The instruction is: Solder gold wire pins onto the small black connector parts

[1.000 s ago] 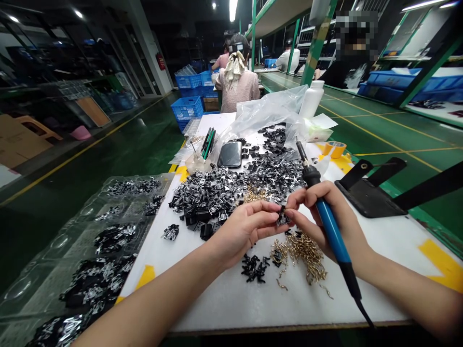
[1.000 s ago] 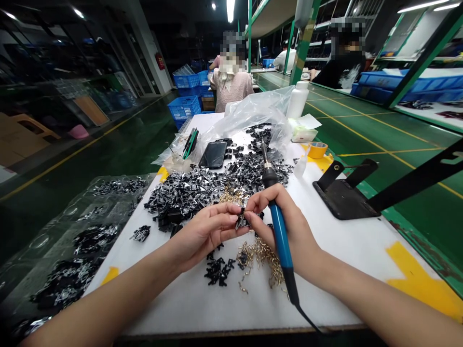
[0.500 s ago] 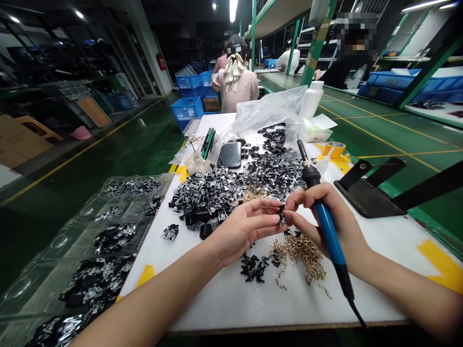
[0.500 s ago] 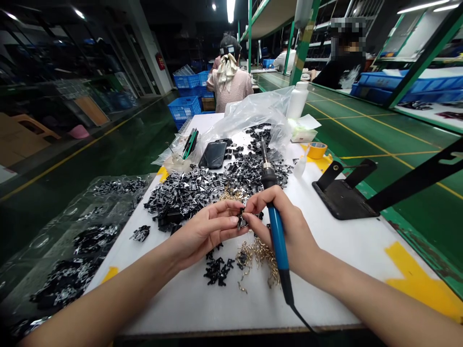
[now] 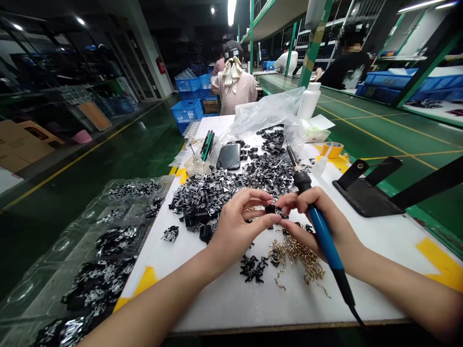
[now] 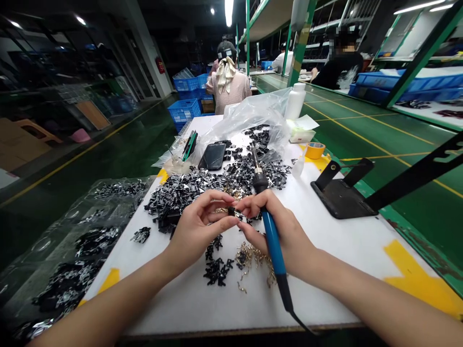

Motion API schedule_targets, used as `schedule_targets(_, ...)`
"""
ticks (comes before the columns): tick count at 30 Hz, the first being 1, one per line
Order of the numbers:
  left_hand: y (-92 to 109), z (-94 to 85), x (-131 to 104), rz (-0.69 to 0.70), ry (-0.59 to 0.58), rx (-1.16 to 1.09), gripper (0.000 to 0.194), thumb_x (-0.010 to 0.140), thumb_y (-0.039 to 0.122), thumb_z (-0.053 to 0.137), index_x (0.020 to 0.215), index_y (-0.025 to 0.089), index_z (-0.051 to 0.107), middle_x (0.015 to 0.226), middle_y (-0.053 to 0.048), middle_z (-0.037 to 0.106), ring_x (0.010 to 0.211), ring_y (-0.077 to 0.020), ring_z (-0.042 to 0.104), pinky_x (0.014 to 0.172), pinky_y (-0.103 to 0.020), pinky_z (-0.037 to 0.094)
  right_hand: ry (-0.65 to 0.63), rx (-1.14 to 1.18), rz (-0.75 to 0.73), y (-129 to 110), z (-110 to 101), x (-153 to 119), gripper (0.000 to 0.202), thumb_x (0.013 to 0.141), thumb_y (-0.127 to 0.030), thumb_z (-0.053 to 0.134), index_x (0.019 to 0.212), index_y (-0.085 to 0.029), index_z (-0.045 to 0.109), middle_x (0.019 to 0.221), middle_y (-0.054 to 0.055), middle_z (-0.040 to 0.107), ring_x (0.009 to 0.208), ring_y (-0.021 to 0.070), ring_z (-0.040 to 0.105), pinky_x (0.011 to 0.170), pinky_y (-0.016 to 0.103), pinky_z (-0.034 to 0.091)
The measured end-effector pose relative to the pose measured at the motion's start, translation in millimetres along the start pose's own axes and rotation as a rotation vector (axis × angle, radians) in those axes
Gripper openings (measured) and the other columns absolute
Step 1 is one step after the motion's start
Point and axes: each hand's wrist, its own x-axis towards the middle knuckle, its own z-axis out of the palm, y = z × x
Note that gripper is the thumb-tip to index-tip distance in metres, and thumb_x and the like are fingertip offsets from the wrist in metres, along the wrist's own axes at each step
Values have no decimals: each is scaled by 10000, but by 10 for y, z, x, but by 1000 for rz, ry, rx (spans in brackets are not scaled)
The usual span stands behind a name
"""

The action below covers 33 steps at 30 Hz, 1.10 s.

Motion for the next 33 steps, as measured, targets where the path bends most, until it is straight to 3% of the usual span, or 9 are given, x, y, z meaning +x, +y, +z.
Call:
schedule_targets(5,-18,-23,-17,547,75,363,211,712,159,618,923,160,626,874,-1,653,848,-8,608,785,-99,528,-20,20,-5,12,-24,-13,256,826,-52,524,877,-215,333,997,31,544,921,117,553,784,244,464)
schedule_targets(8,-28,-44,-15,703,92,470,243,695,104,622,932,154,625,895,0,670,875,-18,615,788,-111,517,-29,-4,-39,30,-28,-16,261,820,-38,524,878,-213,339,1006,28,544,928,116,554,794,241,452)
schedule_targets(10,-18,-53,-25,687,81,500,219,706,122,614,923,151,623,890,-4,673,865,-21,617,785,-121,514,-38,-12,-57,44,-28,-17,258,824,-38,522,878,-211,338,1006,30,546,924,122,557,802,259,448)
schedule_targets(17,38,-33,-74,370,74,516,198,760,276,569,922,185,638,887,0,666,839,-19,603,777,-122,494,66,-204,-165,72,-27,-22,278,796,-44,549,888,-210,346,928,50,509,886,164,521,753,325,433)
schedule_targets(21,38,-21,-63,302,66,484,217,760,318,567,908,181,646,884,-1,666,827,-21,605,789,-125,499,4,-228,-185,52,-21,1,267,794,-14,526,865,-202,350,880,34,522,790,132,517,674,279,440)
schedule_targets(33,51,18,-91,161,42,380,253,765,359,548,878,161,658,886,-11,671,806,-32,623,765,-125,541,-86,-326,-257,44,-77,-14,244,770,17,497,808,-190,373,890,43,527,781,130,504,639,256,420)
